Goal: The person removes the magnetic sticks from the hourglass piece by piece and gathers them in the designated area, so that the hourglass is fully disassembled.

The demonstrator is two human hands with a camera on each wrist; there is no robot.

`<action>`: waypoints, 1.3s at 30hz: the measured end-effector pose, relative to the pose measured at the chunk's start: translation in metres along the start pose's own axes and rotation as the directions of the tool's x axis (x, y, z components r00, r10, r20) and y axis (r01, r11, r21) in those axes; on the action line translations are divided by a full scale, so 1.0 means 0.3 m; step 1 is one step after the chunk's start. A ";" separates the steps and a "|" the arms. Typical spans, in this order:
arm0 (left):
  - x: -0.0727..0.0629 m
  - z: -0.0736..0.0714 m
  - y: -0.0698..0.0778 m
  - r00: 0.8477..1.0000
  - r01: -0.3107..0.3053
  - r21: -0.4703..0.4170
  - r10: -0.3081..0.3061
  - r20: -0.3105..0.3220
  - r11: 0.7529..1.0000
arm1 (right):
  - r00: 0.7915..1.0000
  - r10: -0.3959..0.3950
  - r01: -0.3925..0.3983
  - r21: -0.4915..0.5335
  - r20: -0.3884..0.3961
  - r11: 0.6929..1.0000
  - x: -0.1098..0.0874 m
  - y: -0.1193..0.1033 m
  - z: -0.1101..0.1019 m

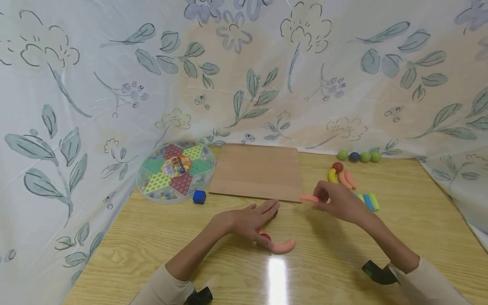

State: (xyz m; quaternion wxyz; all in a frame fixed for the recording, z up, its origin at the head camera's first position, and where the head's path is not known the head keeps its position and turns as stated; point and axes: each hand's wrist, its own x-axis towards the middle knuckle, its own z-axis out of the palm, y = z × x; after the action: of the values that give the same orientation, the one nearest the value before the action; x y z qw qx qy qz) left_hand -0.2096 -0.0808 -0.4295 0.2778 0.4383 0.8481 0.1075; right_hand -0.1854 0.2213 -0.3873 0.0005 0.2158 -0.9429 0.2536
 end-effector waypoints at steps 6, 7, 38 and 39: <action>-0.002 0.002 0.002 1.000 -0.005 -0.004 0.005 -0.002 1.000 | 0.988 0.089 -0.097 -0.062 -0.123 0.993 -0.012 0.073 -0.104; -0.003 0.002 0.002 1.000 -0.007 -0.009 0.007 -0.001 1.000 | 0.983 0.111 -0.123 -0.074 -0.147 0.990 -0.015 0.092 -0.123; -0.006 0.013 -0.007 1.000 -0.014 -0.036 0.013 -0.014 0.999 | 0.909 0.416 -0.413 -0.103 0.012 0.905 0.032 0.515 -0.140; -0.006 0.011 -0.007 1.000 -0.018 -0.040 0.017 -0.011 0.999 | 0.905 0.424 -0.420 -0.100 0.023 0.902 0.034 0.514 -0.142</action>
State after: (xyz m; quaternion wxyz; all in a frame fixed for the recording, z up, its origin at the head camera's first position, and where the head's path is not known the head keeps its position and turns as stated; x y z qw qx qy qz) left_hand -0.2083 -0.0836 -0.4325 0.2809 0.4394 0.8434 0.1292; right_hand -0.2619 0.3575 -0.4226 -0.0650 0.0117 -0.9779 0.1986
